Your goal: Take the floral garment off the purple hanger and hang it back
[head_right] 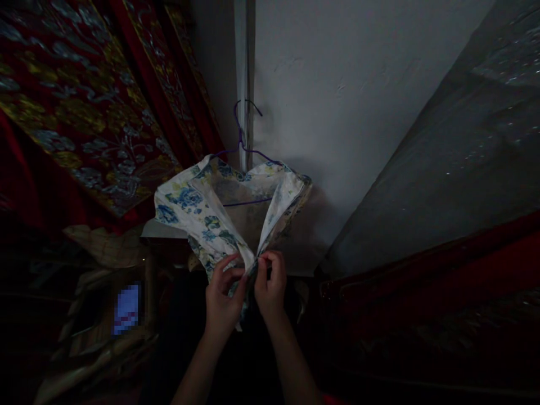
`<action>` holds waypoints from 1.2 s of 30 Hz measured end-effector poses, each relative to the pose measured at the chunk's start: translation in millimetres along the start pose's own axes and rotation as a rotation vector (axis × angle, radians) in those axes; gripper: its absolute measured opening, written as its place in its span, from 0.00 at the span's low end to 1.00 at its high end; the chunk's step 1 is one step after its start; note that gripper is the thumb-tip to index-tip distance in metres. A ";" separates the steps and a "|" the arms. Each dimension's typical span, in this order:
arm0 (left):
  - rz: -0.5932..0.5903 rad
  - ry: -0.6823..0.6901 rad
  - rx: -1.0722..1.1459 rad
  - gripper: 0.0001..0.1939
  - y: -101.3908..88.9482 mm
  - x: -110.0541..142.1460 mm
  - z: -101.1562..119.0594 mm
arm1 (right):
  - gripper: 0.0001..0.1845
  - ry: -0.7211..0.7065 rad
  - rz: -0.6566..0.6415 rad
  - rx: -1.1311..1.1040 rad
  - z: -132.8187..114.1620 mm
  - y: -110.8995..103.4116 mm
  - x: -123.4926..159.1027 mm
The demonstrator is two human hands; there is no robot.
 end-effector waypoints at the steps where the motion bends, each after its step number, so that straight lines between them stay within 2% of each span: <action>1: -0.008 0.019 -0.022 0.16 -0.9 0.5 1.1 | 0.06 -0.082 -0.026 0.013 1.0 -0.6 -15.5; 5: -0.024 0.088 -0.105 0.06 -5.2 2.9 6.6 | 0.05 -0.375 -0.102 0.058 -6.2 4.5 -104.8; 8: -0.038 0.132 -0.149 0.05 -7.7 3.6 7.6 | 0.06 -0.495 -0.124 0.117 -21.8 19.1 -172.6; 11: -0.078 0.179 -0.196 0.04 -8.7 1.3 5.2 | 0.06 -0.552 -0.123 0.130 -38.0 33.6 -207.2; 14: -0.173 0.226 -0.258 0.08 -9.0 -13.3 9.1 | 0.06 -0.579 -0.170 0.064 -50.1 39.4 -202.8; 16: -0.196 0.302 -0.283 0.10 -11.9 -35.5 23.7 | 0.06 -0.584 -0.160 0.008 -56.5 36.0 -189.7; 21: 0.001 0.607 -0.273 0.19 -26.8 -122.6 97.1 | 0.06 -0.571 -0.190 -0.037 -72.5 22.0 -171.8; 24: 0.024 0.736 -0.378 0.10 -26.1 -162.5 133.4 | 0.07 -0.554 -0.236 0.006 -79.0 17.8 -177.9; 26: 0.039 0.777 -0.465 0.07 -22.8 -172.7 146.9 | 0.08 -0.565 -0.277 0.024 -79.9 17.0 -184.7; 29: 0.056 0.749 -0.487 0.07 -19.0 -172.1 155.6 | 0.08 -0.617 -0.367 0.063 -73.4 19.0 -191.7; 32: 0.115 0.655 -0.352 0.09 -27.3 -174.6 157.6 | 0.10 -0.653 -0.537 0.163 -56.0 24.9 -184.6; 34: 0.225 0.563 -0.201 0.10 -46.8 -183.4 152.8 | 0.11 -0.675 -0.653 0.205 -43.1 26.9 -169.4; 36: 0.370 0.446 0.006 0.11 -78.4 -193.0 137.0 | 0.10 -0.687 -0.690 0.189 -34.5 25.2 -149.6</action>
Point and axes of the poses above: each hand's wrist, its own x-axis away from the middle knuckle, its own y-axis out of the palm, z = x × y, the point moved 3 cm from there along -x, towards the middle knuckle, and after that the axes turned 10 degrees about -x, right-handed, at the moved point
